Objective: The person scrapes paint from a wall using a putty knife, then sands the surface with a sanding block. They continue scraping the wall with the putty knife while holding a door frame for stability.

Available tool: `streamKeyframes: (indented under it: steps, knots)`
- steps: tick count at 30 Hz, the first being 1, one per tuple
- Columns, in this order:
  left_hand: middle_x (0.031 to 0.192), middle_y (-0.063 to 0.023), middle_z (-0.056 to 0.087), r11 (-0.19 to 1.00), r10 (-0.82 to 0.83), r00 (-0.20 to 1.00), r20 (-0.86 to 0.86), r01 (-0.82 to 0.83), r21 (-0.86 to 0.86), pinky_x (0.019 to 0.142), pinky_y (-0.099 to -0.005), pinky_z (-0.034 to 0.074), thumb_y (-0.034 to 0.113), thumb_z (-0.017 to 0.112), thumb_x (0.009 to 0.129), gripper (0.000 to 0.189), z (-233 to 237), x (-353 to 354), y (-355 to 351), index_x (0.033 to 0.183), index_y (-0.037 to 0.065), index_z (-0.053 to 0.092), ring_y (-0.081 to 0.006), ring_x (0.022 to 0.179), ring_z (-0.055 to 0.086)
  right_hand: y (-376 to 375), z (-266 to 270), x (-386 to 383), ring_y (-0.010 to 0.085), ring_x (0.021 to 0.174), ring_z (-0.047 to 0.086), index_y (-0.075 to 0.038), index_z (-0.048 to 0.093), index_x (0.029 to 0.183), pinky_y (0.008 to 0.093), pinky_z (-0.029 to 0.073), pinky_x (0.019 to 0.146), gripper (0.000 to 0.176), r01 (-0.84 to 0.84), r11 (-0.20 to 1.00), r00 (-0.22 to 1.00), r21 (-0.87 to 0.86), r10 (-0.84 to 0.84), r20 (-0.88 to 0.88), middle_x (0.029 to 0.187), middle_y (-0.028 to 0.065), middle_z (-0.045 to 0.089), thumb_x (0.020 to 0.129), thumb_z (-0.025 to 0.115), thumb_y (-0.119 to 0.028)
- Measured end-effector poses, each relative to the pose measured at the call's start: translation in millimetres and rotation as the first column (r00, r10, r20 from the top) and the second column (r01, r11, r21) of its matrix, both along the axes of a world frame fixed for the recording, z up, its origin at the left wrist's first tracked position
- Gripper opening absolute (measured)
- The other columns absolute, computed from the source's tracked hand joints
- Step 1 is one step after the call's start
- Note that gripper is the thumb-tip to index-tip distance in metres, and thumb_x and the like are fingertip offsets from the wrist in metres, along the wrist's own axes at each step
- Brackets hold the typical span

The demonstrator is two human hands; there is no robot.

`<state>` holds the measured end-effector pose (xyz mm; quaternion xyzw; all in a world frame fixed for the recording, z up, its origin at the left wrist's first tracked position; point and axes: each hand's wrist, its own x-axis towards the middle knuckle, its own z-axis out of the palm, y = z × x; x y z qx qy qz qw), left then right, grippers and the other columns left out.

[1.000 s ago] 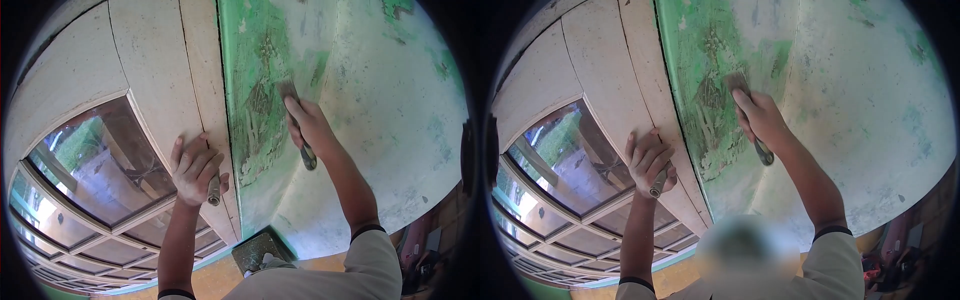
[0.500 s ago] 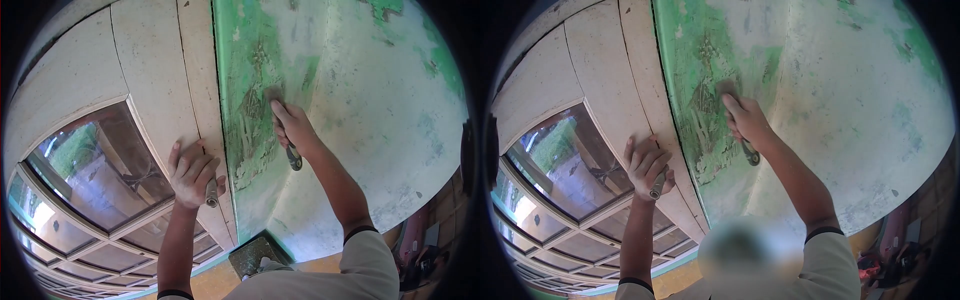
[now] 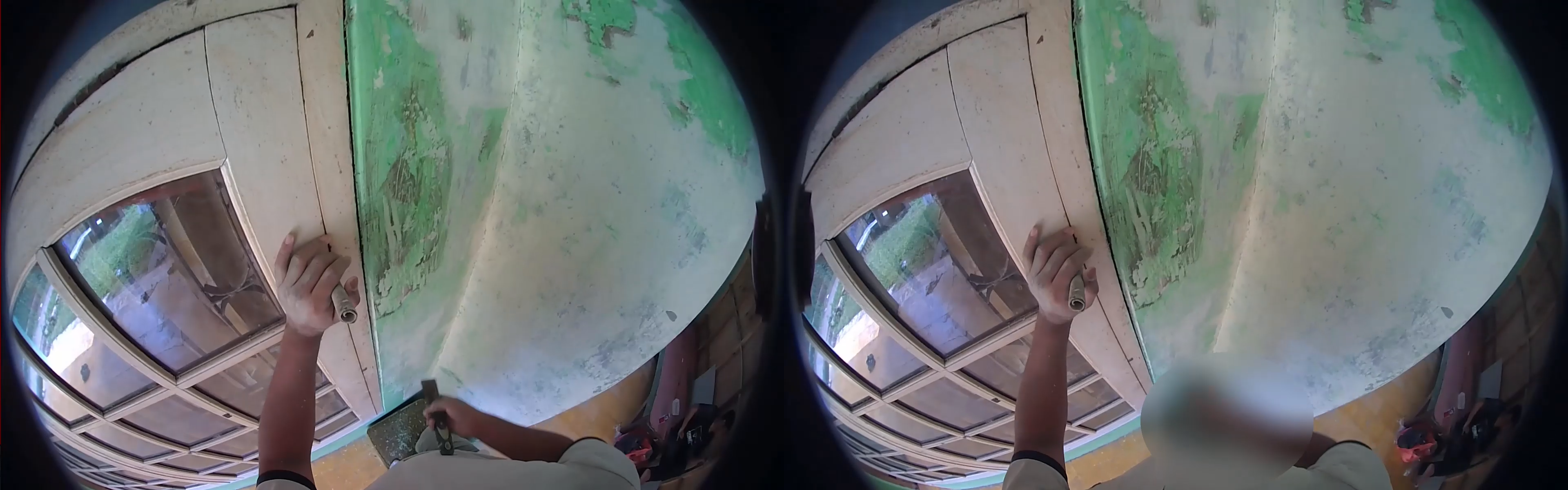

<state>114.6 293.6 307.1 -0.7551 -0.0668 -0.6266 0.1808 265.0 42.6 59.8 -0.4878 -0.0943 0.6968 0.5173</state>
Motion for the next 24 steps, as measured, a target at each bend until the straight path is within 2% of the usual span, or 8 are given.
streamKeyframes:
  steps: [4, 6, 8, 11, 13, 16, 18, 24]
  knots:
    - [0.073, -0.0062, 0.061, 1.0, -0.002, 1.0, 0.001, 0.002, 0.006, 0.105, -0.0473, 0.032, 0.02, 0.055, 0.079, 0.015, 0, 0, -1, 0.075, 0.007, 0.063, -0.0243, 0.086, 0.063, -26, 18, -23, 0.0189, 0.066, 0.06, -0.002, 0.046, 0.116, 0.0304, 0.05, 0.061, 0.039, 0.041, 0.998, 0.996, -0.053, -0.045, -0.081, 0.078, 0.0106, 0.055, 0.078, 0.055, -0.001]
    - [0.072, -0.0063, 0.061, 1.0, -0.026, 1.0, -0.001, 0.026, 0.002, 0.104, -0.0469, 0.032, 0.018, 0.056, 0.078, 0.013, 2, -1, -2, 0.073, 0.007, 0.062, -0.0246, 0.085, 0.063, -34, 15, -23, 0.0175, 0.074, 0.059, -0.005, 0.035, 0.129, 0.0301, 0.051, 0.068, 0.057, -0.251, 0.968, 0.968, 0.011, 0.251, -0.018, 0.092, 0.0106, 0.056, 0.076, 0.053, 0.003]
    - [0.071, -0.0059, 0.061, 1.0, -0.02, 1.0, -0.002, 0.02, -0.008, 0.104, -0.0466, 0.032, 0.018, 0.056, 0.079, 0.013, 2, -1, -2, 0.071, 0.008, 0.06, -0.0245, 0.085, 0.063, -32, 37, -26, 0.0165, 0.079, 0.059, -0.005, 0.033, 0.133, 0.0281, 0.05, 0.071, 0.062, -0.325, 0.945, 0.946, 0.04, 0.325, 0.008, 0.095, 0.0103, 0.055, 0.076, 0.054, 0.003]
    - [0.071, -0.005, 0.06, 1.0, -0.001, 1.0, -0.012, 0.001, -0.022, 0.103, -0.0462, 0.032, 0.019, 0.058, 0.078, 0.015, 1, -1, -1, 0.067, 0.008, 0.058, -0.0237, 0.084, 0.062, -26, 43, -23, 0.015, 0.083, 0.058, -0.005, 0.034, 0.133, 0.0263, 0.048, 0.073, 0.062, -0.455, 0.89, 0.838, -0.043, 0.444, 0.316, 0.096, 0.0095, 0.056, 0.076, 0.056, 0.002]
    - [0.072, -0.0047, 0.061, 0.999, 0.018, 1.0, -0.024, -0.019, -0.033, 0.103, -0.0462, 0.033, 0.02, 0.06, 0.077, 0.017, 1, -2, -1, 0.065, 0.009, 0.056, -0.0228, 0.084, 0.062, -26, 18, -16, 0.0141, 0.086, 0.058, -0.002, 0.04, 0.13, 0.0257, 0.047, 0.075, 0.057, -0.353, 0.935, 0.631, 0.048, 0.2, 0.75, 0.097, 0.01, 0.058, 0.076, 0.061, 0.0]
    - [0.068, -0.004, 0.059, 1.0, 0.012, 1.0, -0.018, -0.013, -0.003, 0.103, -0.0469, 0.032, 0.019, 0.057, 0.08, 0.021, 2, 0, -1, 0.062, 0.009, 0.052, -0.0246, 0.083, 0.062, -17, -2, 15, 0.0139, 0.084, 0.06, -0.001, 0.048, 0.123, 0.0258, 0.048, 0.073, 0.05, -0.373, 0.908, 0.62, 0.19, 0.091, 0.779, 0.097, 0.0103, 0.061, 0.076, 0.066, -0.002]
    - [0.067, -0.0046, 0.059, 0.999, 0.035, 0.999, -0.028, -0.035, -0.008, 0.104, -0.0476, 0.032, 0.02, 0.058, 0.08, 0.025, 3, 1, -3, 0.059, 0.008, 0.05, -0.0252, 0.083, 0.062, -13, 41, 27, 0.0135, 0.08, 0.062, 0.0, 0.056, 0.114, 0.0249, 0.048, 0.071, 0.041, -0.312, 0.943, 0.692, 0.112, 0.145, 0.707, 0.092, 0.0088, 0.064, 0.075, 0.068, 0.0]
    - [0.079, -0.0092, 0.062, 0.995, 0.094, 0.994, -0.054, -0.094, 0.014, 0.102, -0.05, 0.034, 0.022, 0.063, 0.074, 0.026, 1, 1, -4, 0.058, 0.007, 0.05, -0.0286, 0.093, 0.061, -4, 79, 80, 0.0132, 0.077, 0.061, -0.002, 0.058, 0.11, 0.0264, 0.049, 0.072, 0.038, -0.022, 0.921, 0.781, 0.389, -0.227, 0.582, 0.09, 0.0093, 0.063, 0.073, 0.063, 0.007]
